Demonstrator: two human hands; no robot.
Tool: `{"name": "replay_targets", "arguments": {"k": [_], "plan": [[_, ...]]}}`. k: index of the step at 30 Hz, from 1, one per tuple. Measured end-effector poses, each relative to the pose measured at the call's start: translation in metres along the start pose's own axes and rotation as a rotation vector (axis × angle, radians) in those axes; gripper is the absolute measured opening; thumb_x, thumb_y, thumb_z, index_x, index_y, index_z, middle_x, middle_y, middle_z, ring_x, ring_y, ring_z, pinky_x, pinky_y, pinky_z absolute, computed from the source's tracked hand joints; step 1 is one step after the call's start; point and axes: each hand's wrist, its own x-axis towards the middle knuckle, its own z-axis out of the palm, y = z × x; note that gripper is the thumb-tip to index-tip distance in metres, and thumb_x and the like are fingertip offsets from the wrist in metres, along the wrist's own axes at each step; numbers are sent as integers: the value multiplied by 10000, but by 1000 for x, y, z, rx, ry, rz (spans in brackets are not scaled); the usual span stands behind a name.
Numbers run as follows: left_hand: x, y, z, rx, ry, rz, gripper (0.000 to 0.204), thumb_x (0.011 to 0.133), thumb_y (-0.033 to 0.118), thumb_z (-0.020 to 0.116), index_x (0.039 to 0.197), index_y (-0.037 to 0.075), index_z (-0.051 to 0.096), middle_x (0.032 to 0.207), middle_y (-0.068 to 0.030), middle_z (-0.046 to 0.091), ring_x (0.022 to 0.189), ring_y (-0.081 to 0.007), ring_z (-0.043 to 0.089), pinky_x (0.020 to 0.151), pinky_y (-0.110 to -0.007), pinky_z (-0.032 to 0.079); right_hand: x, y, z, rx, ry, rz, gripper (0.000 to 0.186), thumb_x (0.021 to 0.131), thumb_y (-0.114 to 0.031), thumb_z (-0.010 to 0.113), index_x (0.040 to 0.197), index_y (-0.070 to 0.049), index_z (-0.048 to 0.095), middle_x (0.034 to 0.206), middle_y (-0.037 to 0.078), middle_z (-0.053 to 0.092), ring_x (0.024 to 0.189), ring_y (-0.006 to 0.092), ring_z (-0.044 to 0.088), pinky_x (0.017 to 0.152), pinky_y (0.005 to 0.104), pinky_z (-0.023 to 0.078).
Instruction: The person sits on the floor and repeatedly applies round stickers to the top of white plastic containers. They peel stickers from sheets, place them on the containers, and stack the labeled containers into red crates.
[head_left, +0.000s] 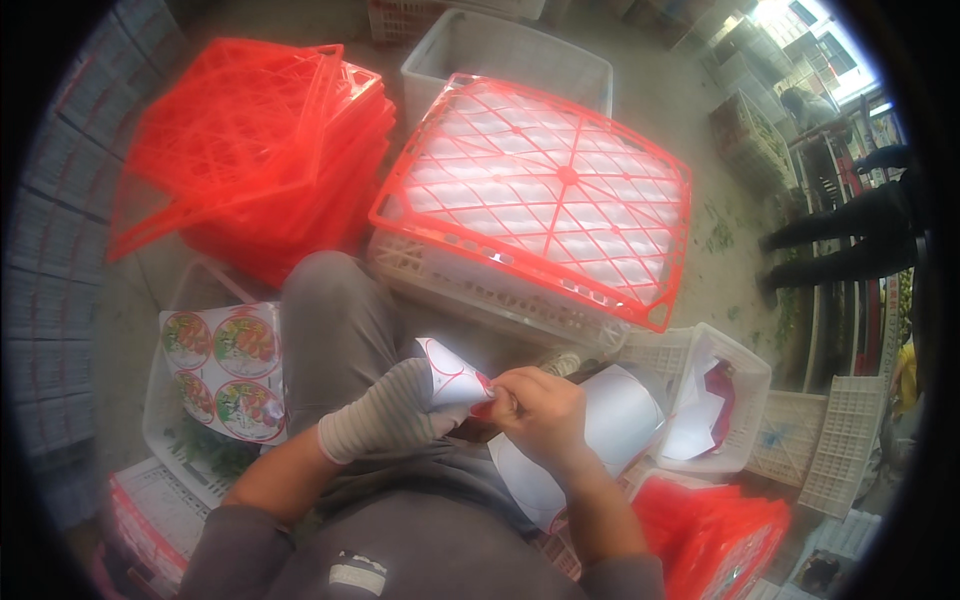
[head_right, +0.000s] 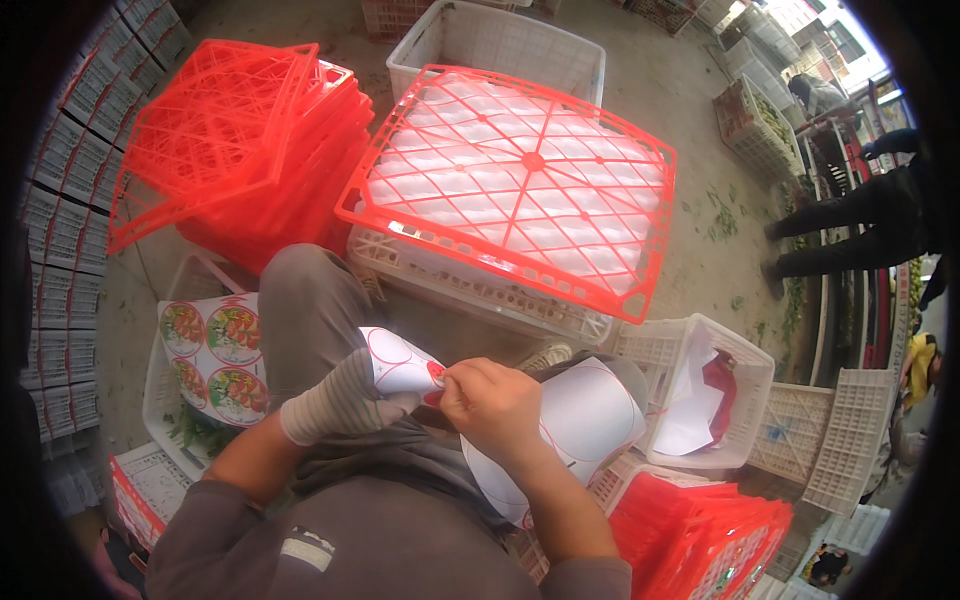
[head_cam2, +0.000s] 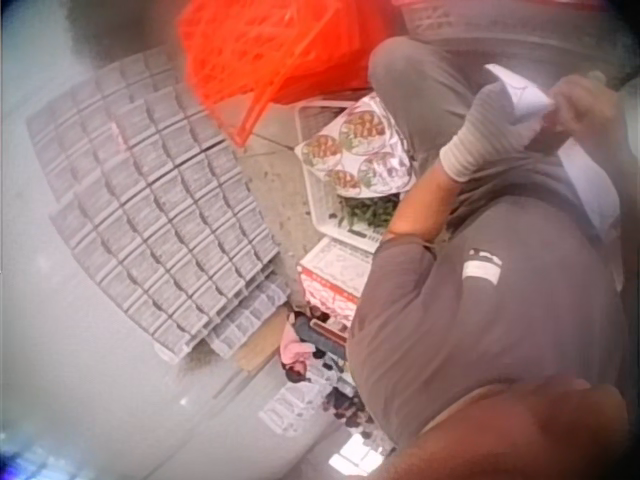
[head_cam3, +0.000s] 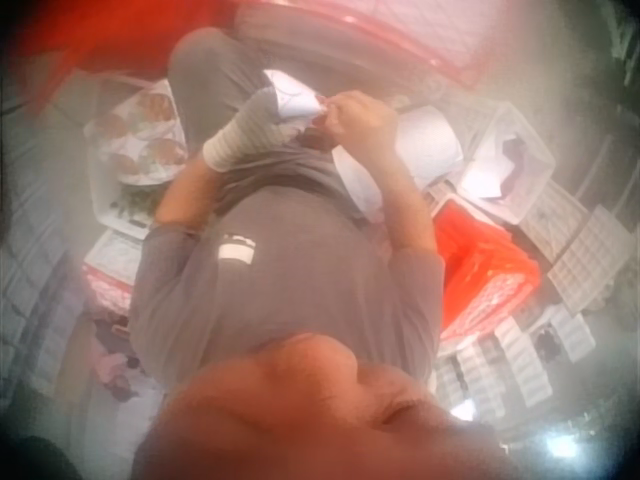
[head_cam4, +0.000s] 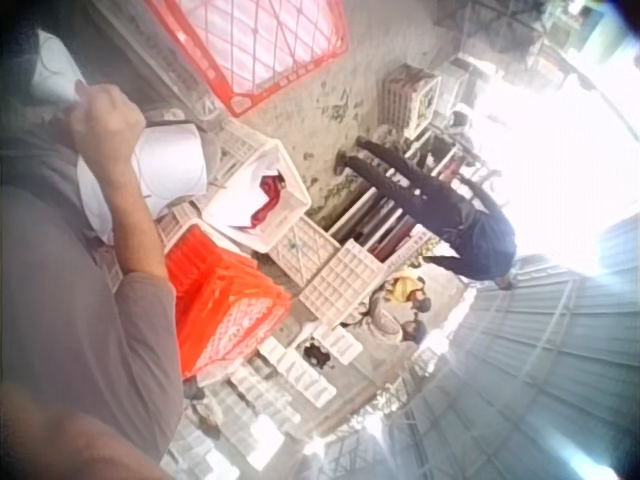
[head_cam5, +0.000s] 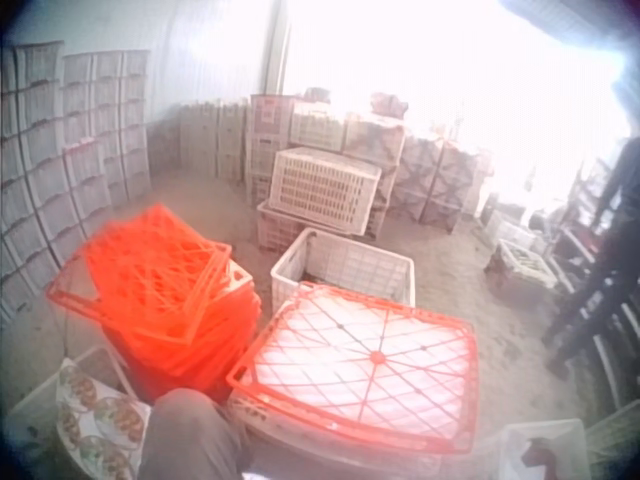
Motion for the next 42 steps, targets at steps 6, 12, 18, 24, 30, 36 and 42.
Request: {"name": "replay_targets", "arguments": {"k": [6,12,18,24,30,36,42], "plan": [[2,-3,-2,-244,-22,-184,290,819,65,616,1103,29,658,943,-149,676,823,-281,632,765,-355,491,-5,3,-1,307,-29,173,75,855,-41,678,924,-23,701,883,100,693,672,175,647,594,290,519],[6,-15,-5,-647,-37,-324,359,827,64,626,1183,18,634,1031,-102,686,946,-191,633,844,-329,491,12,33,-24,626,22,608,109,920,-96,657,936,6,691,811,18,657,712,69,588,613,225,466],[4,-34,-9,-588,-90,-415,408,815,41,628,1220,1,603,1116,-46,648,1030,-140,578,909,-315,474,107,134,-85,-265,716,302,163,937,-155,609,986,-49,722,872,107,709,682,181,622,626,326,478],[5,-38,-3,-669,-78,-453,456,764,2,608,1220,0,598,1096,-36,642,1017,-131,575,900,-314,477,102,177,-60,-743,188,208,283,913,-183,560,1118,-30,681,1174,183,654,1051,335,632,886,433,502],[10,-40,-7,-694,-120,-419,446,783,52,633,1225,1,597,1130,-43,640,1038,-137,570,925,-313,467,105,138,-58,-601,337,159,302,929,-213,566,1129,-10,666,1159,201,654,1056,346,621,900,418,488],[12,-29,-9,-816,65,-474,518,729,83,629,1237,-7,579,1120,-35,632,1018,-138,573,919,-302,468,26,30,-47,539,-321,793,298,941,-264,639,1003,21,700,840,79,709,703,117,640,631,286,511],[13,-28,-11,-897,-35,-524,500,776,121,640,1258,0,583,1168,-41,634,1080,-142,570,950,-314,460,1,21,-8,882,-13,917,246,930,-155,671,1052,59,671,902,58,705,781,80,621,682,210,489]]}}
